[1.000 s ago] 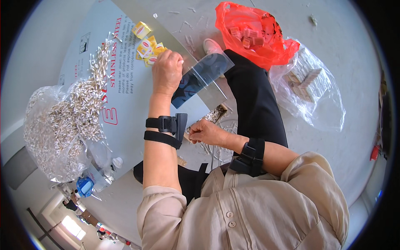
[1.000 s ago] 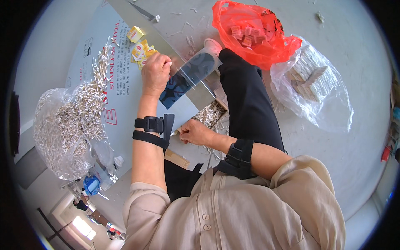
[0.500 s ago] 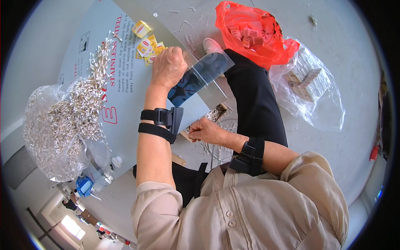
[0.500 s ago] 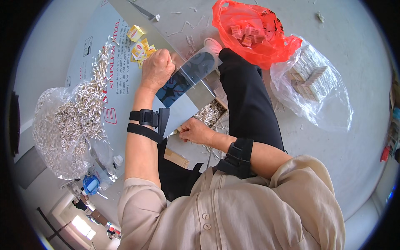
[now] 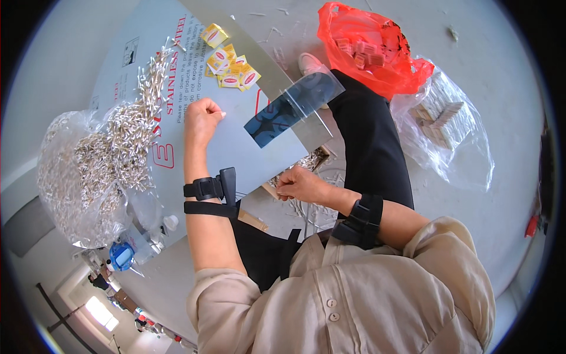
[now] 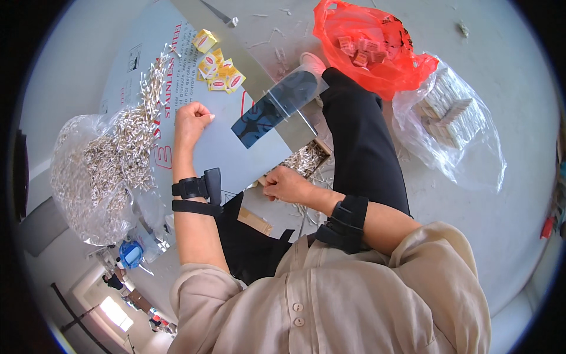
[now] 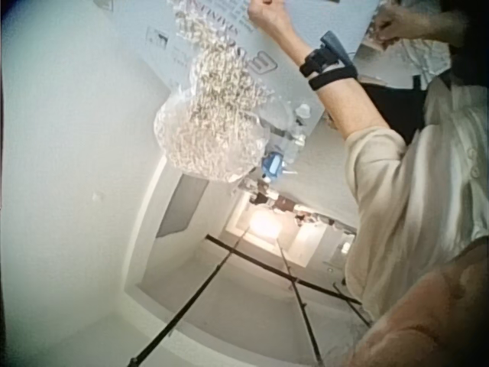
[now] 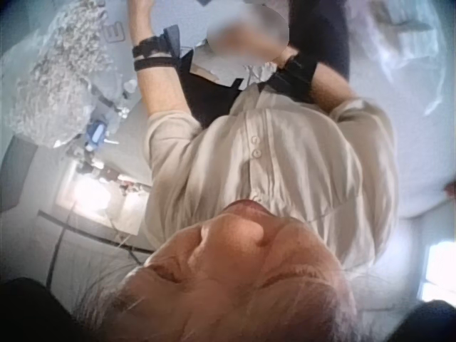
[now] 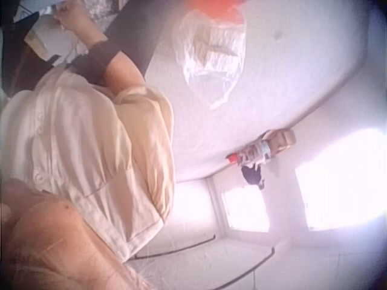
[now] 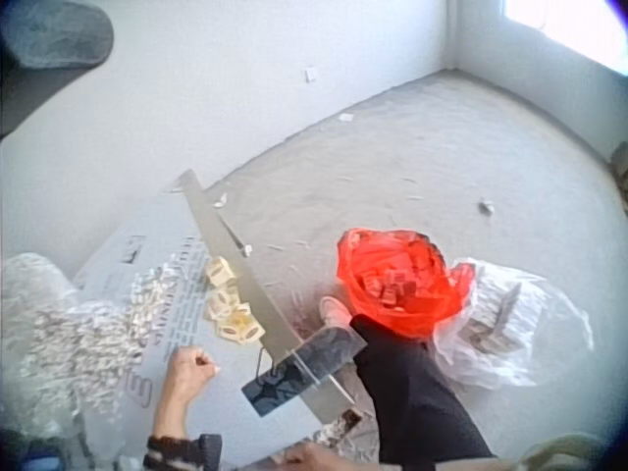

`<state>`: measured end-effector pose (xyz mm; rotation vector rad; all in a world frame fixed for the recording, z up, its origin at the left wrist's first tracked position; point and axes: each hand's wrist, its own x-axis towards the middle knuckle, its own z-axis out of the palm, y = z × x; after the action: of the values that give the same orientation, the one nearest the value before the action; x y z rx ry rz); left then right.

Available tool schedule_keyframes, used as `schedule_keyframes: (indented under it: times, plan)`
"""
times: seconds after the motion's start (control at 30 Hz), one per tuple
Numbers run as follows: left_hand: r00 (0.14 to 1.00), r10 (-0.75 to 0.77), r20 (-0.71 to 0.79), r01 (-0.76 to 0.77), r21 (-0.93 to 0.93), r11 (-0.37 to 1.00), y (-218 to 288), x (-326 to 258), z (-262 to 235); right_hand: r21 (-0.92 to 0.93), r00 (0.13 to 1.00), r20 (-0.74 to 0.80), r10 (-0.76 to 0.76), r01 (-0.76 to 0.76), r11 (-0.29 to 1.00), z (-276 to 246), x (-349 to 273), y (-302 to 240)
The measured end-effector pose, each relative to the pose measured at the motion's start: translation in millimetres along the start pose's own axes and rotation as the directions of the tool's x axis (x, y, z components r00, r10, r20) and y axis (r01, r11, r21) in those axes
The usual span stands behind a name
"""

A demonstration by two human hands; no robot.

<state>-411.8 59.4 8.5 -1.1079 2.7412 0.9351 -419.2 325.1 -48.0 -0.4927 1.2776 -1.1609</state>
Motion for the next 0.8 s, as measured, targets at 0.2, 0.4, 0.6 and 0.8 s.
schedule_keyframes:
  times: [0.2, 0.4, 0.6, 0.8]
  plan:
    - [0.991, -0.123, -0.043, 0.11, -0.232, 0.967, -3, 0, 14, 0.012, 0.999, 0.02, 0.025, -0.025, 1.0, 1, -1, -5]
    - [0.993, -0.116, 0.012, 0.116, -0.209, 0.971, 2, 2, 9, -0.017, 0.999, 0.015, 0.044, -0.044, 0.999, 3, 1, -6]
    - [0.997, -0.069, 0.041, 0.074, -0.13, 0.989, 8, 4, 9, -0.011, 0.998, 0.02, 0.057, -0.057, 0.998, 3, 3, -2]
    - [0.996, -0.088, 0.022, 0.09, -0.141, 0.986, 10, 4, 12, -0.009, 0.996, 0.026, 0.091, -0.091, 0.996, 4, 7, -4]
